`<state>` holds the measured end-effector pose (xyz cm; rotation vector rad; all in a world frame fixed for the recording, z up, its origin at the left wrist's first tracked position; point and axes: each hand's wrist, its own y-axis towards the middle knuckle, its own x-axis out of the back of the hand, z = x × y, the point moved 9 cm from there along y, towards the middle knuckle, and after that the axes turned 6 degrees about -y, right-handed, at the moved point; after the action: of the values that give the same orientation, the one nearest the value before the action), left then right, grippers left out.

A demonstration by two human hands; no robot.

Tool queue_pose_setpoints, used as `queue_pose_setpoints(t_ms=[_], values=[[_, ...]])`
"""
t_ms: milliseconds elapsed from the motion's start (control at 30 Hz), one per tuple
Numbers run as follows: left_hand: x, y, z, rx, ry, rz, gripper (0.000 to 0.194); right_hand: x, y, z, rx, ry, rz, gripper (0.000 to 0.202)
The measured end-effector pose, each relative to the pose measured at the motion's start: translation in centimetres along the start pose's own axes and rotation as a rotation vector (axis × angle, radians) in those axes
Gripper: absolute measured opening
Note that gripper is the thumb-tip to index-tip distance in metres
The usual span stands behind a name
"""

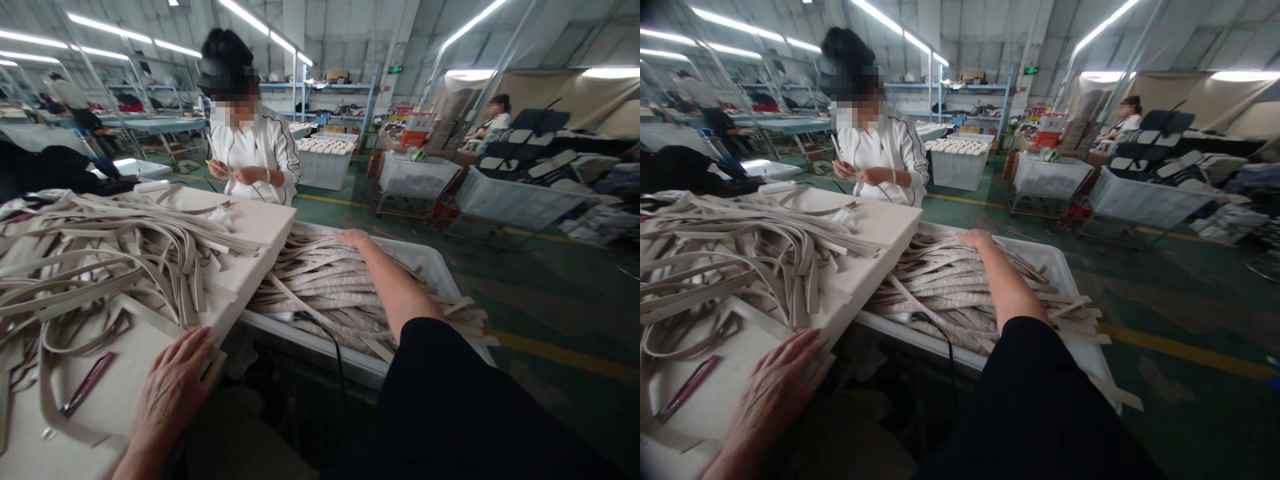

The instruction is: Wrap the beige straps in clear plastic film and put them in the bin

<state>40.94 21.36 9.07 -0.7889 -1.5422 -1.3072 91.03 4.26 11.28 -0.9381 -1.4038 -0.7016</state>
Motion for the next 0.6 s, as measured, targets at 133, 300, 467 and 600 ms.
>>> queue_pose_setpoints(t_ms=[133, 300, 467, 600], values=[[-0.4, -0.4, 0.4, -0.032, 0.011, -0.015, 0.035, -2.1, -0.8, -2.6, -0.024, 0.042, 0.05, 0.046], [-0.6, -0.9, 0.6, -0.082, 0.006, -0.018, 0.035, -3.6, -3.5, -4.4, -0.057, 0.075, 0.02, 0.055], [-0.8, -1.5, 1.3, -0.029, -0.04, -0.025, 0.034, -5.1, -4.7, -5.5, -0.125, 0.092, -0.046, 0.064], [-1.5, -1.5, 2.2, 0.005, -0.093, 0.004, 0.03, -5.4, -4.2, -5.5, -0.14, 0.11, -0.044, 0.061]])
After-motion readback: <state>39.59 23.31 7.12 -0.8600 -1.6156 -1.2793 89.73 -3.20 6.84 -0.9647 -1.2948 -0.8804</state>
